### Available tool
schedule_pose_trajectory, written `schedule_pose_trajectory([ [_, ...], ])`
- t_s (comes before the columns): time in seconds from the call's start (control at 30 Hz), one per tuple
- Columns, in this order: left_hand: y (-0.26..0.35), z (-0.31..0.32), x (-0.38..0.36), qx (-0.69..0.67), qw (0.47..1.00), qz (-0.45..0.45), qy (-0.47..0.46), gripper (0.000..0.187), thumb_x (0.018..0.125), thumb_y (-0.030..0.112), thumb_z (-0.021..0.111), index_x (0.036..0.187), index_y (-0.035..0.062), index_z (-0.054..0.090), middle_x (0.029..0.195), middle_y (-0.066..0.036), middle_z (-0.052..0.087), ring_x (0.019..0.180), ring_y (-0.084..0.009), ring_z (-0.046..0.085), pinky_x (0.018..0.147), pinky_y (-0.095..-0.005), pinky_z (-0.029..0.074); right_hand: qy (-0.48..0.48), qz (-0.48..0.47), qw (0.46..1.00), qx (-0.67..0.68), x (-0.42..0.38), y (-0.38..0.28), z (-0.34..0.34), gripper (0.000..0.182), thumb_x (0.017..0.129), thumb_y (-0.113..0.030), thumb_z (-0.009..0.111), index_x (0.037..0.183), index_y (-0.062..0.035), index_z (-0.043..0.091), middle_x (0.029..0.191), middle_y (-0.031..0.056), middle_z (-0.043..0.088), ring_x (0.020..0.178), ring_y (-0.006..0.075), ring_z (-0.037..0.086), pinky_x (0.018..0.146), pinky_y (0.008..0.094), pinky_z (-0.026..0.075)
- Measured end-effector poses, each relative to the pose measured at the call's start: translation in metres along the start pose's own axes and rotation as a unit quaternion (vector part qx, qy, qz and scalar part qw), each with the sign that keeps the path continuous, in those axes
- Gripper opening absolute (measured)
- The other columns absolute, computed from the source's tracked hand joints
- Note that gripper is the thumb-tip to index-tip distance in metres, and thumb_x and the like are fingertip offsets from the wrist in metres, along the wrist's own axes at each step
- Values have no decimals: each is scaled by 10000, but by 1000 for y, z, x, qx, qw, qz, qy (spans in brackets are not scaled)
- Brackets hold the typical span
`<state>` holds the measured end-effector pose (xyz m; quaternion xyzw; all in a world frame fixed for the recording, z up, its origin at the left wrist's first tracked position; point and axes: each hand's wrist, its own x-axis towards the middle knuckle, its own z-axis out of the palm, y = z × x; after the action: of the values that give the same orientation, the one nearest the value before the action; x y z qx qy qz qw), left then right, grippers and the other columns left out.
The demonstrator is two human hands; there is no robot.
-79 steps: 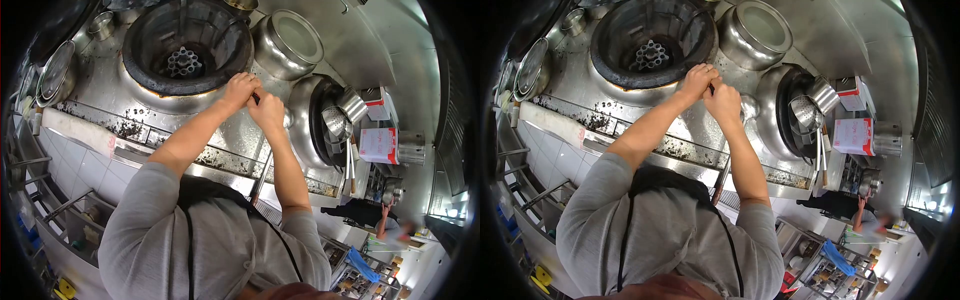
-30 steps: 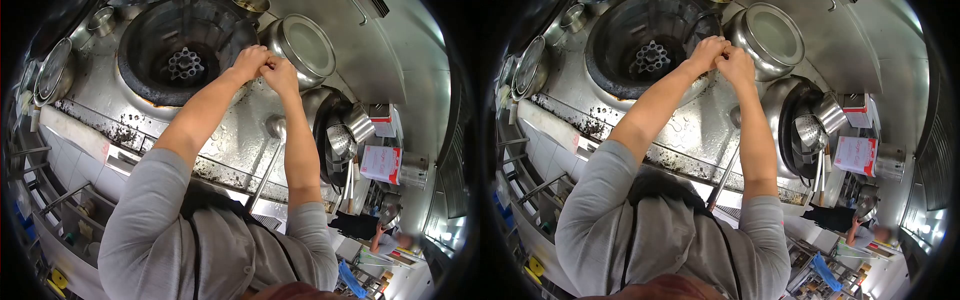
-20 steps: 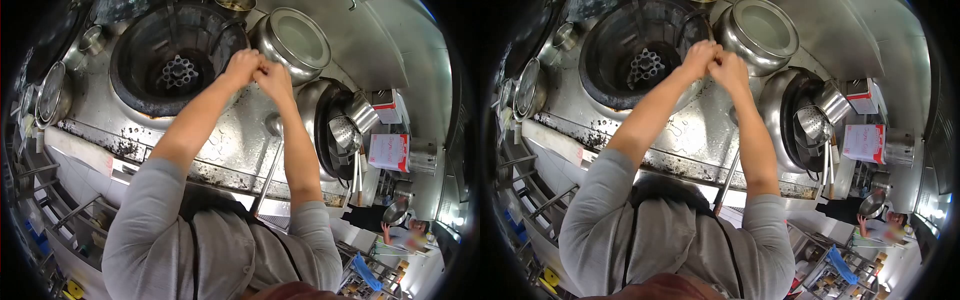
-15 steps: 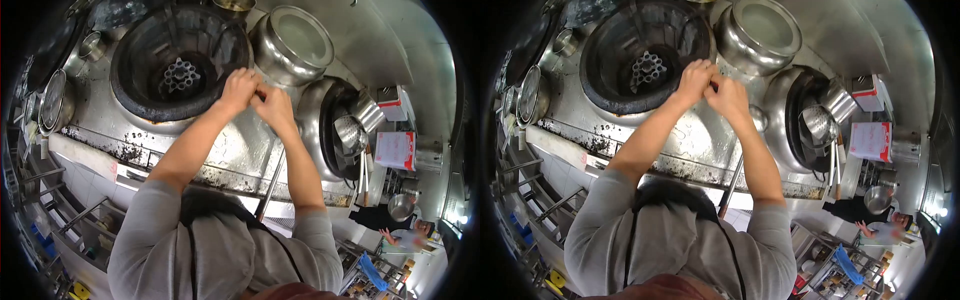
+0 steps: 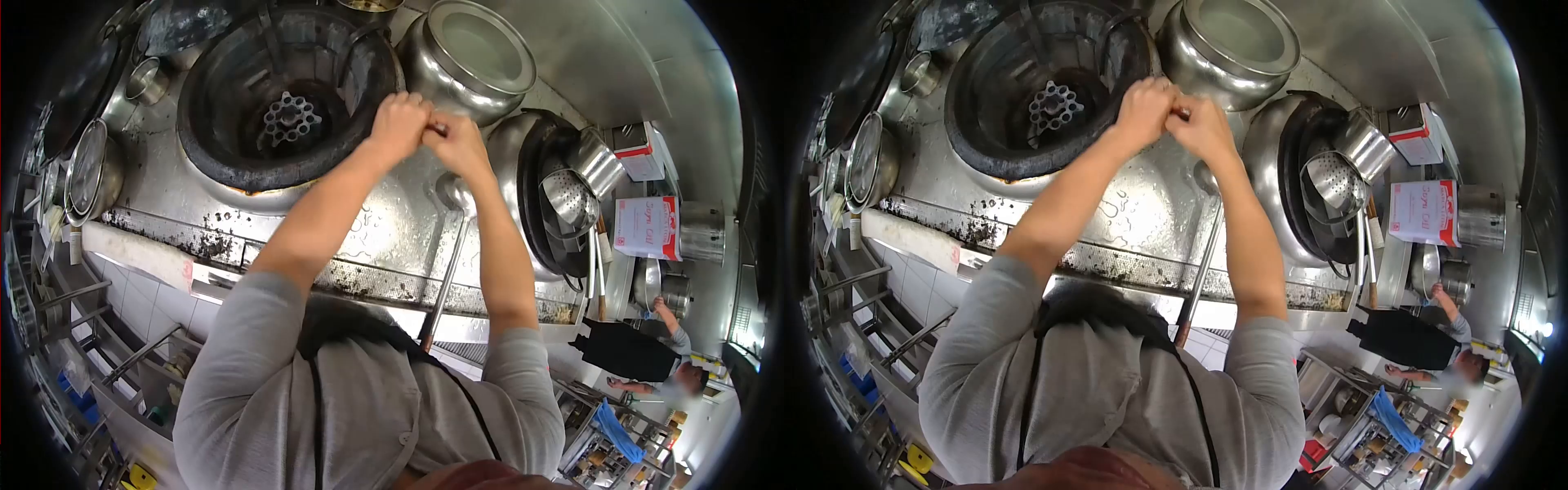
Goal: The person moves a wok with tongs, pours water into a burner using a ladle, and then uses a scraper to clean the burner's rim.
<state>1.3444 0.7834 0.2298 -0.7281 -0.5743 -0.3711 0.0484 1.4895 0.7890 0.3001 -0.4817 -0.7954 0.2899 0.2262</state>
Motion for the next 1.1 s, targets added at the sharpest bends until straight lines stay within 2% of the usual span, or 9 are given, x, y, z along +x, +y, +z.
schedule_pose_trajectory([
  [0.2,9,5,-2,18,999,-1,-33,202,693,100,780,880,86,707,945,-111,695,962,-292,683,855,-398,528,-17,58,998,-11,-3,-1,-6,227,778,-199,693,946,-70,775,853,191,740,780,331,742,729,397,557],
  [0.3,15,2,-8,21,1000,2,-20,198,679,88,787,863,86,714,941,-105,697,960,-279,683,857,-387,529,13,-28,999,8,-21,4,-1,200,821,-152,678,953,-23,755,727,161,702,620,186,639,639,359,512],
  [0.4,9,-1,-27,23,1000,12,9,167,689,111,783,835,92,704,900,-92,688,926,-278,680,837,-390,532,48,-48,995,-79,-33,2,17,213,817,-154,692,971,-21,755,748,166,711,629,234,654,661,371,522],
  [0.5,-2,6,-11,33,999,29,12,194,671,116,795,843,94,708,892,-93,682,921,-280,678,840,-389,532,49,-5,999,-7,-17,9,23,239,809,-159,709,1004,-31,762,791,186,726,693,288,710,707,378,547],
  [0.53,1,2,-9,33,999,26,5,185,675,118,786,839,93,704,889,-87,678,922,-274,675,833,-380,532,29,38,999,-15,-19,5,18,251,787,-197,692,1008,-112,776,871,215,735,817,426,711,769,461,574],
  [0.67,19,-18,-37,35,999,-4,-1,120,725,128,734,831,85,697,883,-74,680,922,-261,670,823,-369,530,12,-42,999,-24,-45,-3,14,267,789,-197,697,1027,-102,774,820,214,725,761,415,713,731,454,574],
  [0.8,2,-7,-28,40,999,22,30,127,697,126,736,809,89,689,884,-77,676,889,-266,660,812,-385,525,6,31,999,2,-30,-7,22,270,788,-196,702,1027,-93,771,860,216,734,813,410,722,761,441,575],
  [0.97,4,-16,-36,20,999,10,30,146,697,106,743,830,98,685,875,-85,657,885,-282,652,803,-396,520,5,-21,1000,-1,-37,-9,19,267,787,-181,699,1015,-60,768,874,221,736,822,408,727,764,434,575],
  [1.1,-3,-10,-22,23,999,32,29,121,705,103,739,816,106,692,863,-84,654,875,-281,656,789,-395,521,8,37,999,38,-25,-8,20,262,783,-169,700,1002,-41,766,843,213,735,775,367,738,739,419,571],
])
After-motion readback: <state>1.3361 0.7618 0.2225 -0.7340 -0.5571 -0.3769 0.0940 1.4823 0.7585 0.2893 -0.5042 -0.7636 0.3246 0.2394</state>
